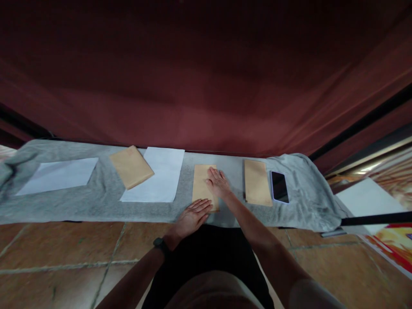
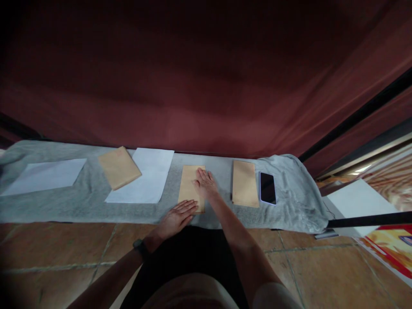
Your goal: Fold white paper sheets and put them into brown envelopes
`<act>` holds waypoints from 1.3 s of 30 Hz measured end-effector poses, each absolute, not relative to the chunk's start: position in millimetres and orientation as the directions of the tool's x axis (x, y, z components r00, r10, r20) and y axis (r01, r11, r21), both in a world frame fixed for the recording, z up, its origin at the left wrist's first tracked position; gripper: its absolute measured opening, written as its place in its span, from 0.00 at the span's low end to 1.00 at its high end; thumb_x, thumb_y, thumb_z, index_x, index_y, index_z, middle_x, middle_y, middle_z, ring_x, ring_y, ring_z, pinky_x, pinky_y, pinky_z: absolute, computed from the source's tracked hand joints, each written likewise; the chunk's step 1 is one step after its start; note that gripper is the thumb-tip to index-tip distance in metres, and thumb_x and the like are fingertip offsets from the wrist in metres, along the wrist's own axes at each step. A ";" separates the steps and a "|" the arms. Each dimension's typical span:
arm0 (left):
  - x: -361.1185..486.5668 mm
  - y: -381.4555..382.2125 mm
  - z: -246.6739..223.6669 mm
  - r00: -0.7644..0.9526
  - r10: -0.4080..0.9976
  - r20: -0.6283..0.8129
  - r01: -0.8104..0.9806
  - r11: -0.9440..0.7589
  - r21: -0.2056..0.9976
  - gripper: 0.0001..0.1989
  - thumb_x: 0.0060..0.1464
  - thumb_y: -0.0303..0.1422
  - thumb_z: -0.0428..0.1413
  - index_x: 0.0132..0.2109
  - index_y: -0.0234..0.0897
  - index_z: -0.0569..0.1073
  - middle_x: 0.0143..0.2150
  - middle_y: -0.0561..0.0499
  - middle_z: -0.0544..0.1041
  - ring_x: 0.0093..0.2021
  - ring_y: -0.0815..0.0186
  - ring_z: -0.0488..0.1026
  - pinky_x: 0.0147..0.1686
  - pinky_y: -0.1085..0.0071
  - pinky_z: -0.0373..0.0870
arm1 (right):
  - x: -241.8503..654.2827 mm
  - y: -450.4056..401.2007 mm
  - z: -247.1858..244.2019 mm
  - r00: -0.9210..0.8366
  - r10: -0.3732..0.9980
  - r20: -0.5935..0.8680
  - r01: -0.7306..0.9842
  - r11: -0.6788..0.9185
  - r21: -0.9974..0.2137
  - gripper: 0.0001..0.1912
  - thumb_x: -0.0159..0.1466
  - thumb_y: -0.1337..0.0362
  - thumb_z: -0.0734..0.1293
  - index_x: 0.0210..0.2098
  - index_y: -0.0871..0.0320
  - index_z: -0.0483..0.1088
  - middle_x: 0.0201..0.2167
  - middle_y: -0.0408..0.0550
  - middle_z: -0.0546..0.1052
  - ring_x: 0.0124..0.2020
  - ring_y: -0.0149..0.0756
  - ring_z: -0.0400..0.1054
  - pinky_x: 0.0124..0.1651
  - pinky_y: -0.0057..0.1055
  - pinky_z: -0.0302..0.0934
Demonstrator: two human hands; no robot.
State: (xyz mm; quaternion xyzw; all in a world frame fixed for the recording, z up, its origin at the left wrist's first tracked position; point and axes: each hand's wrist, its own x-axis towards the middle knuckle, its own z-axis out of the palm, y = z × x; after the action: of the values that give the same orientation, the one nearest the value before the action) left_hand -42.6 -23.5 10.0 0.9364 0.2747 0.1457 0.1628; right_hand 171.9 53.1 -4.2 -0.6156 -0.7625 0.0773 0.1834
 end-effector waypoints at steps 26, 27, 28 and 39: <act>-42.7 -27.3 -6.8 0.706 0.627 0.330 0.502 -0.771 0.392 0.19 0.70 0.32 0.46 0.63 0.38 0.72 0.63 0.45 0.76 0.64 0.61 0.71 0.64 0.57 0.70 | 178.2 -80.9 -3.2 -0.314 0.923 0.225 0.802 0.384 -0.457 0.22 0.74 0.61 0.61 0.66 0.50 0.65 0.67 0.48 0.69 0.67 0.37 0.64 0.71 0.45 0.55; -42.6 -27.9 -7.1 0.701 0.632 0.330 0.508 -0.768 0.390 0.19 0.69 0.31 0.46 0.62 0.38 0.72 0.62 0.45 0.76 0.64 0.61 0.71 0.64 0.56 0.70 | 178.5 -81.6 -4.1 -0.292 0.929 0.228 0.797 0.368 -0.479 0.21 0.74 0.63 0.62 0.64 0.50 0.68 0.65 0.47 0.71 0.66 0.36 0.65 0.71 0.44 0.56; -42.4 -28.4 -7.5 0.697 0.637 0.329 0.513 -0.764 0.391 0.19 0.70 0.31 0.46 0.61 0.37 0.73 0.62 0.44 0.76 0.63 0.61 0.72 0.64 0.56 0.70 | 178.2 -81.6 -5.1 -0.268 0.935 0.232 0.791 0.351 -0.502 0.19 0.73 0.65 0.62 0.62 0.49 0.70 0.64 0.47 0.73 0.64 0.36 0.67 0.70 0.44 0.57; -34.9 -32.1 -13.7 0.561 0.761 0.326 0.575 -0.641 0.508 0.19 0.67 0.27 0.45 0.58 0.40 0.75 0.60 0.45 0.77 0.62 0.60 0.72 0.62 0.55 0.72 | 166.6 -74.5 -4.7 -0.060 0.954 0.295 0.761 0.235 -0.605 0.14 0.71 0.70 0.63 0.48 0.51 0.79 0.53 0.46 0.81 0.55 0.39 0.74 0.64 0.43 0.65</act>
State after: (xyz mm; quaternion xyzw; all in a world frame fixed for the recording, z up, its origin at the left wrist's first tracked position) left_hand -34.9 -32.1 -13.7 0.8661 0.3858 0.2658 0.1746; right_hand 166.6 -74.5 -4.7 -0.6011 -0.7131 0.1462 0.3298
